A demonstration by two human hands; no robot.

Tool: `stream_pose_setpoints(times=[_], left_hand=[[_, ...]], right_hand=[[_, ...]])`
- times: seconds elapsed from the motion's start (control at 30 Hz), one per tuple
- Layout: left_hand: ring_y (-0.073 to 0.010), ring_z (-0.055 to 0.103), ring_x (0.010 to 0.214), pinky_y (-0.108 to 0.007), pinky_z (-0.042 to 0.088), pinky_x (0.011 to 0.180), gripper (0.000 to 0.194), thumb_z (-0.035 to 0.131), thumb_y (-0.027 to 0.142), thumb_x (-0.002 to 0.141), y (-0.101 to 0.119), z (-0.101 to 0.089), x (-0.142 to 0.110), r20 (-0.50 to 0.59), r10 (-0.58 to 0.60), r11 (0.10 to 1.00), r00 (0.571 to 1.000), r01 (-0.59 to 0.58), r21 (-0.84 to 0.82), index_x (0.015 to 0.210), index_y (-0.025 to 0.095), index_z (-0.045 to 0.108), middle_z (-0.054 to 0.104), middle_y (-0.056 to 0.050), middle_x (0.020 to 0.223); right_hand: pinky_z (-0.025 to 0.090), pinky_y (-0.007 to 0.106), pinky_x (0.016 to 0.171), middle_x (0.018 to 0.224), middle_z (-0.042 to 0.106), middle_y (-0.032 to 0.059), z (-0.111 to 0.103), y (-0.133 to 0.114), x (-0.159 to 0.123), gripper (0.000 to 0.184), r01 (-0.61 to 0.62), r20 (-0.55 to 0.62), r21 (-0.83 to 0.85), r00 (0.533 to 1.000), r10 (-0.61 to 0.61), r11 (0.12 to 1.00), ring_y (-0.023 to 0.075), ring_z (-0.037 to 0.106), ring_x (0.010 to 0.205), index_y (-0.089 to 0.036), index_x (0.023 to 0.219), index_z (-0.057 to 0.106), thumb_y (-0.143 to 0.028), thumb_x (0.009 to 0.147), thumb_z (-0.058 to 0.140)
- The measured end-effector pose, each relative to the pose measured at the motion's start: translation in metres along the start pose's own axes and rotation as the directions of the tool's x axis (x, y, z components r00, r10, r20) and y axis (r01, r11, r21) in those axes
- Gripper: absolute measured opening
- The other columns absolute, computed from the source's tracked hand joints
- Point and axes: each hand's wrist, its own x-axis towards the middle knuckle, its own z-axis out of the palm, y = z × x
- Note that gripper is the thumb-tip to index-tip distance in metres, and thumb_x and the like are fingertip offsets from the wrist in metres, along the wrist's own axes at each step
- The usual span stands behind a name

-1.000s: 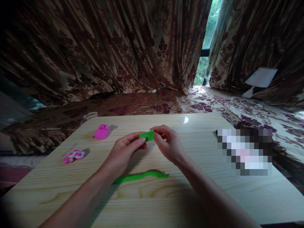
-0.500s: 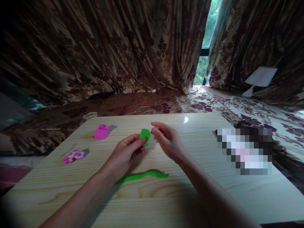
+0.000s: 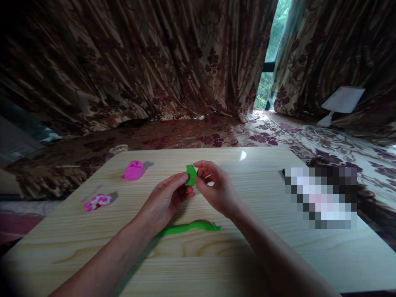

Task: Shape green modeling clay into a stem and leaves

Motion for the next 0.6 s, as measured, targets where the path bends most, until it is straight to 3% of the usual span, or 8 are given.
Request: stream_pose_setpoints(times=[0.13, 0.33, 0.6], left_hand=[[-0.0087, 0.057, 0.058, -0.022, 0.048, 0.057, 0.024, 0.070, 0.026, 0.070, -0.001, -0.001, 0.000, 0.013, 0.006, 1.000, 1.000, -0.006, 0.021, 0.091, 0.015, 0.069, 0.066, -0.001, 0.072], [-0.0107, 0.061, 0.068, -0.020, 0.051, 0.060, 0.014, 0.071, 0.017, 0.067, -0.001, 0.001, 0.005, -0.019, 0.012, 0.999, 1.000, -0.012, -0.033, 0.080, 0.013, 0.068, 0.067, -0.003, 0.079], [-0.0086, 0.058, 0.051, -0.022, 0.054, 0.057, 0.010, 0.066, 0.008, 0.068, 0.010, 0.022, 0.061, -0.111, 0.015, 0.991, 0.994, -0.030, -0.134, 0.072, 0.013, 0.059, 0.061, 0.000, 0.060]], right_hand=[[0.050, 0.026, 0.066, 0.080, 0.059, 0.0005, 0.000, 0.000, 0.000, 0.027, -0.059, 0.020, 0.050, 0.998, 0.058, 0.997, 0.0126, 0.059, 0.074, -0.021, 0.104, 0.058, -0.023, 0.077, 0.061], [0.047, 0.024, 0.060, 0.084, 0.060, 0.0021, -0.004, 0.006, 0.006, 0.029, -0.185, 0.029, 0.109, 0.983, 0.182, 0.977, 0.0135, 0.058, 0.075, -0.018, 0.104, 0.058, -0.028, 0.077, 0.061], [0.048, 0.028, 0.059, 0.087, 0.062, 0.0053, -0.013, 0.017, 0.010, 0.036, -0.205, -0.153, 0.187, 0.960, 0.234, 0.961, 0.0147, 0.057, 0.068, -0.016, 0.107, 0.058, -0.039, 0.079, 0.057]])
